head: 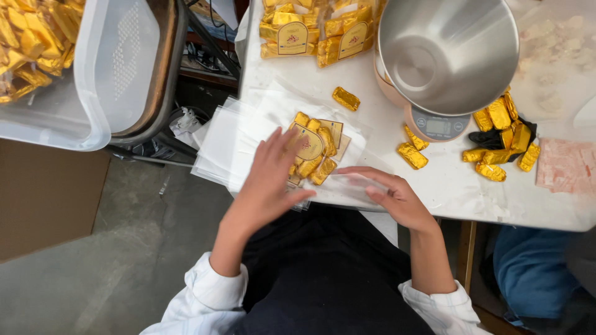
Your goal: The person places gold-wrapped chocolates into a plastic bag, uses a digital scale to weigh a bowl of them, and continues filling the bag.
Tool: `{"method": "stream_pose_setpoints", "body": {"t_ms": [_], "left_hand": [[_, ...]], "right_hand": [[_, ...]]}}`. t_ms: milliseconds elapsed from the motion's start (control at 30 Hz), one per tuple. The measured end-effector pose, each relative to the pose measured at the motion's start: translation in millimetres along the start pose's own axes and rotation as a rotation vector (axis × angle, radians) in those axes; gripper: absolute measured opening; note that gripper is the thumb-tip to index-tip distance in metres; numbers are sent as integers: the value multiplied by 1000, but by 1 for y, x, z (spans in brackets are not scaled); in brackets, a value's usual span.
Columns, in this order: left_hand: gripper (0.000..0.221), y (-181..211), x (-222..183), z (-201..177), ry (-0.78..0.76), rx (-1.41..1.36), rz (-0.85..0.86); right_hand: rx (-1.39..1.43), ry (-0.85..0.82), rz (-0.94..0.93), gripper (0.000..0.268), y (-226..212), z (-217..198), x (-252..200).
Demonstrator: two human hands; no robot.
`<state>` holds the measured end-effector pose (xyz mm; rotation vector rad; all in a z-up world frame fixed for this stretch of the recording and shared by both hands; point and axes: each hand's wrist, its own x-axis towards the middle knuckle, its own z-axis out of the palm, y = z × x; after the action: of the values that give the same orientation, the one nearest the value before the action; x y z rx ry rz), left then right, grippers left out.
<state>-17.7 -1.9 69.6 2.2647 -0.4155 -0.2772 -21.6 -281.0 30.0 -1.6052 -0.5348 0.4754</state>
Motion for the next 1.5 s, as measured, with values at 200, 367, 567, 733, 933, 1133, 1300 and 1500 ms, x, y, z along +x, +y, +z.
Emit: {"method": "stream_pose_setpoints", "body": {"t_ms": [200, 367, 567, 733, 933, 1133, 1300, 1500], "left_hand": [[91, -15, -2, 86, 364, 420, 220], [62, -24, 7, 95, 616, 352, 279], [35, -22, 4, 84, 684, 324, 378], [47, -3, 16, 57, 812, -329, 306], [57, 50, 18, 33, 840, -868, 107], [61, 82, 11, 56, 822, -1035, 83], [68, 107, 3, 67, 647, -739, 122], [103, 115, 17, 46, 507, -881, 418]], "right_hand": [[-5, 20, -8, 60, -25, 19, 1], [-59, 12, -107, 70, -64, 32, 4], [130, 203, -198, 59, -82, 30, -15], [84, 609, -364, 47, -35, 14, -14], [-352, 452, -245, 55, -52, 60, 13], [-447, 315, -179, 91, -34, 78, 23], [-626, 637, -344, 70, -8, 78, 21], [-96, 803, -195, 47, -7, 38, 15]]}}
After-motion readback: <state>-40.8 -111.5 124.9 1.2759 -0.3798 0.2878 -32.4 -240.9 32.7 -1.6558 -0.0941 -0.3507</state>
